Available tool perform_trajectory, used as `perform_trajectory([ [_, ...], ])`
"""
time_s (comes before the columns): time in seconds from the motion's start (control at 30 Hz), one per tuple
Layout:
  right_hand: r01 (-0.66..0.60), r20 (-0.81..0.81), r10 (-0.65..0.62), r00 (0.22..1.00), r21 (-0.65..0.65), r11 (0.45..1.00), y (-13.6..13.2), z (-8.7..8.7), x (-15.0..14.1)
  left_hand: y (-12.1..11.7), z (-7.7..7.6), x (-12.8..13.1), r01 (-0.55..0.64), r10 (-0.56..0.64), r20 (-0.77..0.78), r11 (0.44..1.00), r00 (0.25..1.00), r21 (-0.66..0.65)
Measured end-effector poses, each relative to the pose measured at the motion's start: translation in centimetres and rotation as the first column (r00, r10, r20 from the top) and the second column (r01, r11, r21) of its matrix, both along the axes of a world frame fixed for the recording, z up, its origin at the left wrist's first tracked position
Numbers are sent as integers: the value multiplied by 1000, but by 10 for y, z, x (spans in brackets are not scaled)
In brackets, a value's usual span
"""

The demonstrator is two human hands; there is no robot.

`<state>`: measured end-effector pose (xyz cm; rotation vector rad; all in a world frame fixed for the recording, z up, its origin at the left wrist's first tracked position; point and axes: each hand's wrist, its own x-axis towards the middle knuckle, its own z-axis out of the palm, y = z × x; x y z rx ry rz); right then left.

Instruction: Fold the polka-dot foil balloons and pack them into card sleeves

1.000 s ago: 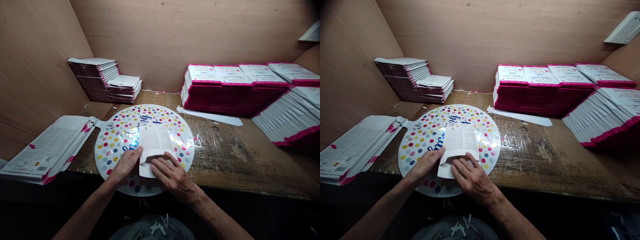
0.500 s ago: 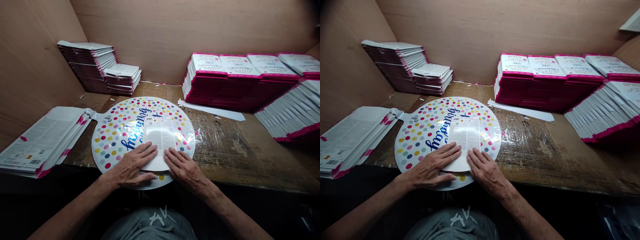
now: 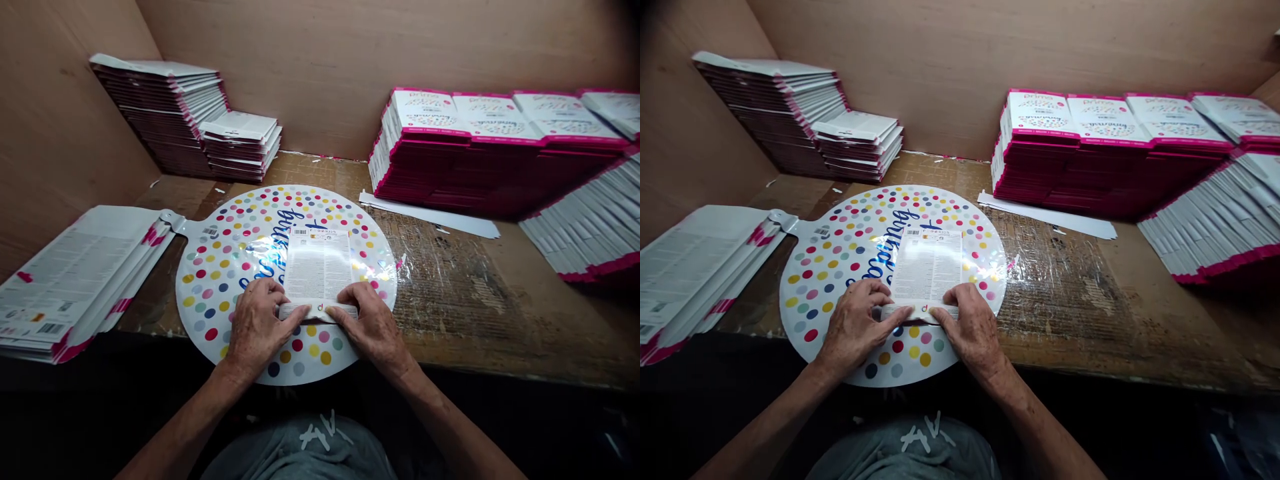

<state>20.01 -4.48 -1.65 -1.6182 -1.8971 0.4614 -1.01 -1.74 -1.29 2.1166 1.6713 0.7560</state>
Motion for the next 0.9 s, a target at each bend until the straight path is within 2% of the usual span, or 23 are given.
perform_trajectory([
  [0.07, -3, 19, 4, 1000, -35, 999, 4, 2, 0, 2, 0, 1, -55, 54, -40, 998, 998, -16],
  [0.13, -55, 26, 56, 998, -35, 998, 5, 3, 1, 2, -2, 0, -33, 32, -30, 999, 999, -25],
  [0.23, -135, 79, 132, 988, 40, 990, 2, 1, 0, 0, -5, -6, 57, -58, 63, 998, 996, 26],
  [0.37, -263, 301, 202, 932, 177, 948, -4, -3, -3, -6, -7, -11, 238, -251, 130, 966, 959, 105],
  [0.47, -280, 342, 213, 915, 160, 947, -4, -2, -3, -8, -9, -10, 289, -296, 112, 955, 949, 72],
  [0.53, -224, 263, 198, 944, 75, 972, -2, -2, -4, -8, -10, -6, 238, -242, 82, 970, 967, 51],
  [0.6, -147, 208, 139, 968, 23, 989, 0, -1, -5, -6, -10, 1, 119, -120, 33, 992, 992, 48],
  [0.67, -130, 269, 107, 957, 71, 989, 2, -3, -6, -2, -11, 7, -8, 10, -21, 998, 1000, 65],
  [0.73, -226, 389, 160, 907, 132, 965, 0, -4, -4, 3, -11, 12, -68, 73, -50, 994, 996, 88],
  [0.83, -429, 501, 321, 803, 112, 896, -9, -5, 10, 7, -11, 14, -60, 65, -65, 995, 996, 81],
  [0.9, -501, 540, 364, 759, 125, 857, -20, -5, 23, 1, -10, 14, -53, 54, -18, 996, 998, 65],
])
